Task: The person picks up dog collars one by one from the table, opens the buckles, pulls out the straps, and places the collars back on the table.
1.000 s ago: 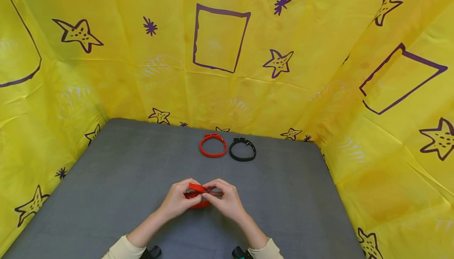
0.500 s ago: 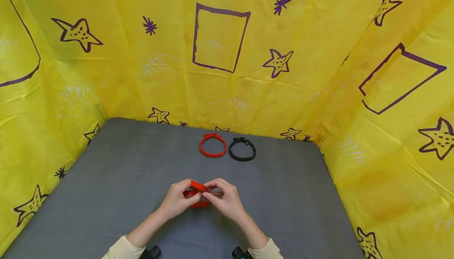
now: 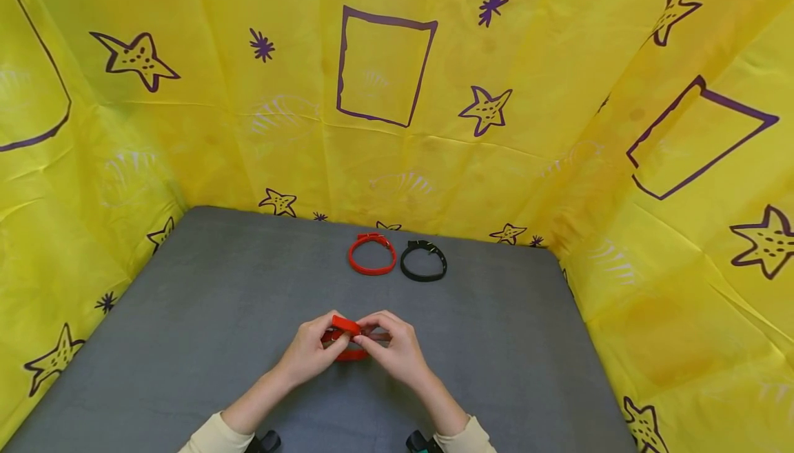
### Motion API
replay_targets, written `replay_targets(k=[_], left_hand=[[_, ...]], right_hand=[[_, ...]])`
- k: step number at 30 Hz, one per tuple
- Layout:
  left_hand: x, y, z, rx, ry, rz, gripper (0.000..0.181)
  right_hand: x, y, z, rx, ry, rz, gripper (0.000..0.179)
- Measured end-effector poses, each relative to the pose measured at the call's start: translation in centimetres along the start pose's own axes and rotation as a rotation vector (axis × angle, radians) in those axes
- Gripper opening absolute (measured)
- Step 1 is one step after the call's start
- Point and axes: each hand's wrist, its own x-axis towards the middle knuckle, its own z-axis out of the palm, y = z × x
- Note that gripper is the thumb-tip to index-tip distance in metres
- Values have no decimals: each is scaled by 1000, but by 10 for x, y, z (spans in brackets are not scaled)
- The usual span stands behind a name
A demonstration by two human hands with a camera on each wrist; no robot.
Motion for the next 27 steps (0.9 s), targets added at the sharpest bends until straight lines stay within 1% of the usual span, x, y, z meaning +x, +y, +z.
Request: replay_targets(k=[3, 5, 8, 11, 14, 19, 22, 27], left_hand=[[0, 1, 0, 22, 11, 15, 18], [1, 2, -1, 19, 12, 8, 20], [1, 3, -2, 21, 6, -21, 21], [1, 4, -3, 13, -8, -65, 18], [1, 4, -4, -21, -27, -109, 13], [1, 3, -7, -123, -65, -167, 5], [2, 3, -9, -172, -86, -215, 4], [4, 5, -11, -195, -105, -272, 7]], right_hand=[[0, 0, 0, -25, 3, -28, 20], [0, -1, 0, -37, 7, -49, 21], [0, -2, -1, -57, 10, -72, 21], [1, -3, -1, -65, 4, -85, 21], [2, -3, -1, -63, -9, -91, 21], [2, -4, -1, -58, -24, -107, 22], [3, -5, -1, -57, -31, -131, 22], [3, -6, 0, -60, -45, -164, 23]])
